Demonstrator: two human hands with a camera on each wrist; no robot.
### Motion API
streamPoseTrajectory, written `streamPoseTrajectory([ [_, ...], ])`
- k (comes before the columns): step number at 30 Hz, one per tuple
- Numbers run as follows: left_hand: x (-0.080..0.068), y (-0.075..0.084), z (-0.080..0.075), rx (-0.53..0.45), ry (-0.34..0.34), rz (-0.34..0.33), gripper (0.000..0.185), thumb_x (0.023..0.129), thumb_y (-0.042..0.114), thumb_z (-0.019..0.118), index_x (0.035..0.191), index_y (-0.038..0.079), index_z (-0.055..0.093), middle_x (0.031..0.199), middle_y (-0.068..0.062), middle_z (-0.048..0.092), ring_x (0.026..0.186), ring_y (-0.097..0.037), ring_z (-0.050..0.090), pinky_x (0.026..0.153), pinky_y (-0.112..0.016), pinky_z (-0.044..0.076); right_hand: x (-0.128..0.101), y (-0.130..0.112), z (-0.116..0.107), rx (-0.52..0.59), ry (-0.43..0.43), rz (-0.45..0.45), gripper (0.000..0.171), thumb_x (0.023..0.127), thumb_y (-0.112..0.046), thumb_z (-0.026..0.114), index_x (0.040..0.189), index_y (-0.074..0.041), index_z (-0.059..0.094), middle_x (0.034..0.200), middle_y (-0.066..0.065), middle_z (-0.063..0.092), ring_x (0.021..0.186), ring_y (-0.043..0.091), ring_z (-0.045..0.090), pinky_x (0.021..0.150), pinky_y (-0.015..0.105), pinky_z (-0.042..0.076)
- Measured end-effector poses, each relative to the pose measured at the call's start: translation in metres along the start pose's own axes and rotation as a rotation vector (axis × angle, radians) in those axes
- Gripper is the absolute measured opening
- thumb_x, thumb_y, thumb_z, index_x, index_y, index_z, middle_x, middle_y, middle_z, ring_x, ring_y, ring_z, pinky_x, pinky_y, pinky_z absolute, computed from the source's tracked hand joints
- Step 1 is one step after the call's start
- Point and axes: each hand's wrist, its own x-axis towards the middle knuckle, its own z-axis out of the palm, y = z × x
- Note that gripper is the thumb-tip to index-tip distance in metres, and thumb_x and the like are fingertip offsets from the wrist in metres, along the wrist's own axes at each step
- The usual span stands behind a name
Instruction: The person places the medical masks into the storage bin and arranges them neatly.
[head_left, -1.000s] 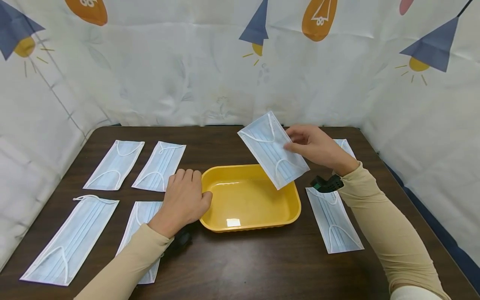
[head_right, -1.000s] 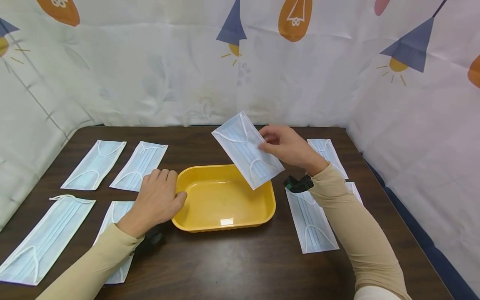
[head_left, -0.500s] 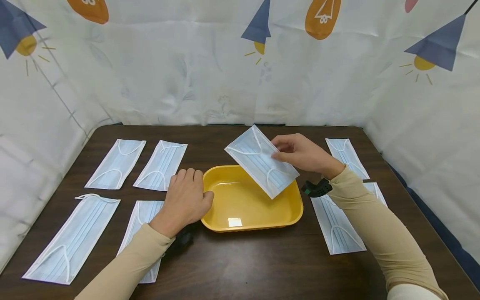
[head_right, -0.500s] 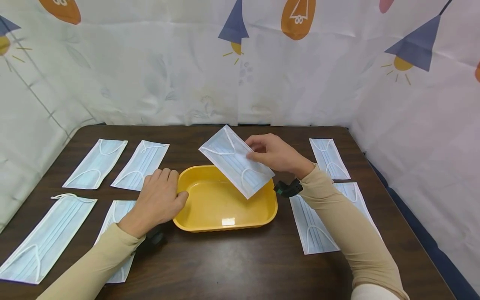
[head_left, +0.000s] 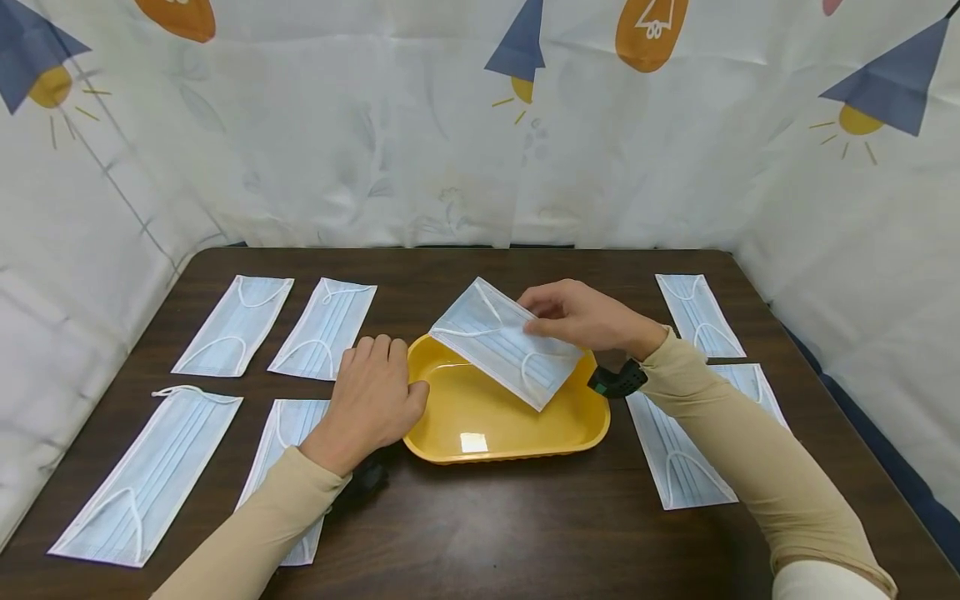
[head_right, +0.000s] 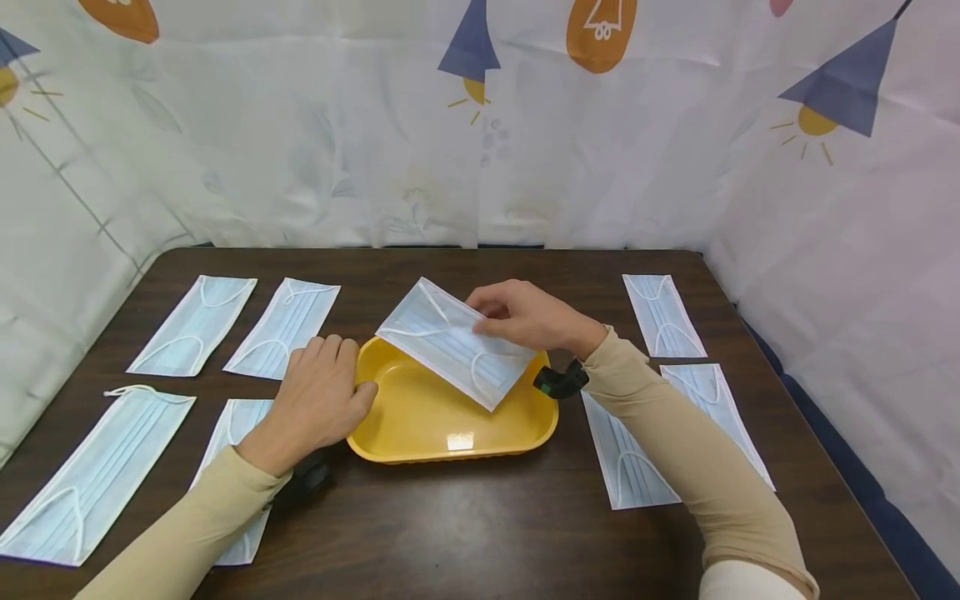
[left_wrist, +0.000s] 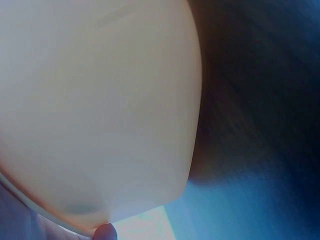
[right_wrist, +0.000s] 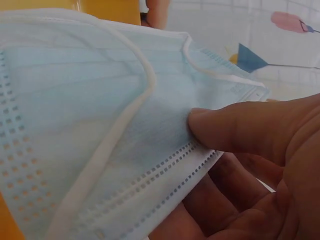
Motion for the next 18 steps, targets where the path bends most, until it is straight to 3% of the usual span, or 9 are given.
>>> streamPoseTrajectory([
  [8,0.000,0.000,0.001,0.008,0.003,0.004,0.025,0.088,0.024,0.058,0.085,0.000,0.052,0.077,-0.010,0.045,0.078,-0.028,0.040,0.071,-0.038,0.030,0.008,0.001,0.006,-0.034,-0.056,-0.047,0.016,0.099,-0.009,0.066,0.115,-0.010,0.068,0.106,0.006,0.075,0.095,0.017,0.068,0.089,0.030,0.057],
  [18,0.001,0.000,0.000,0.010,-0.003,0.000,0.024,0.088,0.024,0.057,0.084,0.002,0.051,0.076,-0.010,0.045,0.077,-0.028,0.040,0.070,-0.038,0.030,0.018,0.006,0.016,-0.055,-0.116,-0.023,0.021,0.099,-0.011,0.067,0.119,-0.012,0.069,0.114,0.005,0.074,0.104,0.018,0.070,0.100,0.038,0.058],
])
